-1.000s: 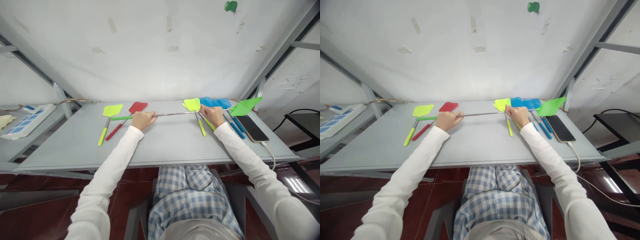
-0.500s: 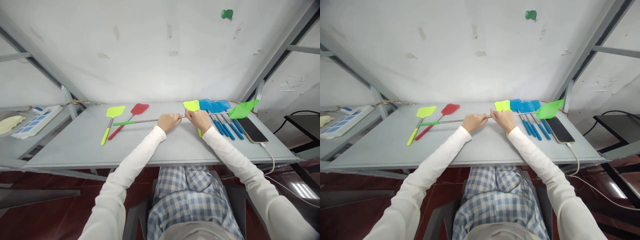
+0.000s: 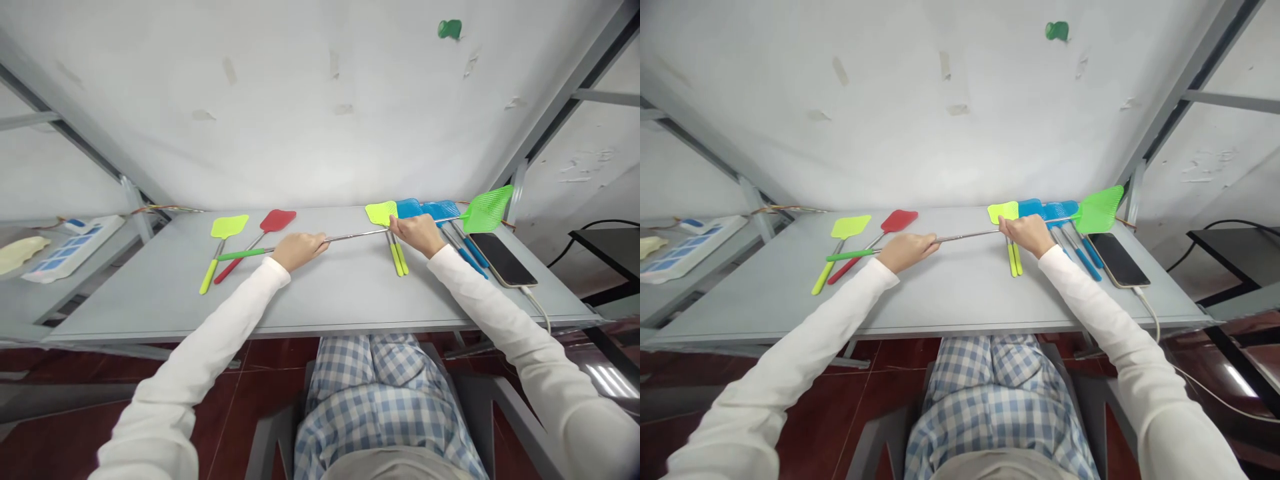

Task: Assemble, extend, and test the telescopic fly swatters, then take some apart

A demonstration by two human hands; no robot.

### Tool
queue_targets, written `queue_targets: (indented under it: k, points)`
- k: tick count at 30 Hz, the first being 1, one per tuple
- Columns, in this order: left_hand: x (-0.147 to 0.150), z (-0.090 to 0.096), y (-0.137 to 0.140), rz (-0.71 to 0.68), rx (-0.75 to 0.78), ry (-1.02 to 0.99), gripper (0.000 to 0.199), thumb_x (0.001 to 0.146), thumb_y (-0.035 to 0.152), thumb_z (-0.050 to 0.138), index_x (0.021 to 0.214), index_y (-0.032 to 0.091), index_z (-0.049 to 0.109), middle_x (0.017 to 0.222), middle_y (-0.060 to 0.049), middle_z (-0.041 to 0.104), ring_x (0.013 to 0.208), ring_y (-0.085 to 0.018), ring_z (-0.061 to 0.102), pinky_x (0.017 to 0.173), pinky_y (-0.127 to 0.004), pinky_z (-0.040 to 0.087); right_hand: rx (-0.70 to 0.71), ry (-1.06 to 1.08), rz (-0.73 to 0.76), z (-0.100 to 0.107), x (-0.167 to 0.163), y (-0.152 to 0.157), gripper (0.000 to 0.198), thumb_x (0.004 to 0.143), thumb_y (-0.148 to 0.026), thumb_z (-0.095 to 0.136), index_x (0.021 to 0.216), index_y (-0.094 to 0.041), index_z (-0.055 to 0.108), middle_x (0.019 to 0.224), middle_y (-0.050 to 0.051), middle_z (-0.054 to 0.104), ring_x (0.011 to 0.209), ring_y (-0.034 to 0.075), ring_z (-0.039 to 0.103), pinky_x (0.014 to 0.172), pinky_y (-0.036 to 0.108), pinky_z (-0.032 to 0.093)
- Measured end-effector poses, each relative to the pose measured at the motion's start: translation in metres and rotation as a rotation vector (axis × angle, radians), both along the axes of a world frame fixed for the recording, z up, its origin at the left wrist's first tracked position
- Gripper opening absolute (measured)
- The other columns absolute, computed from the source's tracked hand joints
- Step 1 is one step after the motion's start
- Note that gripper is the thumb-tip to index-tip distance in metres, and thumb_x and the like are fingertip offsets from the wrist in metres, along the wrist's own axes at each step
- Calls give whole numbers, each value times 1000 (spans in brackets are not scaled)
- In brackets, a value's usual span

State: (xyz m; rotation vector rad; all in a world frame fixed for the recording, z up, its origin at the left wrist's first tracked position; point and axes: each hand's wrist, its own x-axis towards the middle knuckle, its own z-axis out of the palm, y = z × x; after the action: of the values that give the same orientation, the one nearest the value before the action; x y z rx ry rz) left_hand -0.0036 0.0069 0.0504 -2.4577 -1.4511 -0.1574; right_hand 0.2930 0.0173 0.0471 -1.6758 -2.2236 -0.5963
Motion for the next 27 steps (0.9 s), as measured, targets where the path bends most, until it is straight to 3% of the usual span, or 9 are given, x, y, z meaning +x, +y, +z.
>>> queue_targets:
  k: [7,12,16,18,21,23,27]
  points:
    - [-22,9,5,80,36,150,35,92,39,37,83,19,64,65,-10,65,62,-22,63,52,-27,32,50,-3,-50,4,22,10,60,96,-39,20,53,-15,56,44,6,47,44,13,38,52,28,18]
    - [-34,8,13,73,47,31,33,91,41,39,76,21,61,60,-7,61,59,-21,60,52,-27,30,95,0,-56,5,28,16,61,96,-42,19,52,-16,52,44,6,47,43,13,37,52,29,17]
    - [-35,3,17,64,-105,-56,35,89,46,39,67,23,55,58,-3,60,56,-18,56,52,-26,29,23,-6,-69,-3,19,14,60,97,-41,20,56,-16,55,48,7,52,47,14,43,54,28,17]
    - [-40,4,18,76,-217,-97,40,87,52,41,62,24,51,56,-1,58,53,-16,53,52,-26,30,2,-13,-43,-5,20,12,58,98,-42,21,62,-16,58,54,8,58,52,15,47,55,28,19]
    - [-56,9,19,109,-309,-152,42,82,57,44,58,24,48,54,1,57,50,-15,50,51,-26,30,7,-90,112,-5,32,11,51,99,-44,27,73,-17,62,67,8,63,68,19,54,64,29,27]
    - [-70,12,20,154,-309,-177,42,82,58,43,59,23,48,55,1,56,50,-14,49,52,-26,29,22,-184,185,-5,47,12,47,98,-45,30,80,-17,63,75,9,64,79,21,55,74,32,30]
    - [-94,9,22,234,-273,-155,42,83,59,39,65,23,51,62,0,59,59,-16,53,55,-25,29,56,-344,157,-8,78,16,40,96,-40,35,87,-13,63,85,13,64,85,24,53,82,35,31]
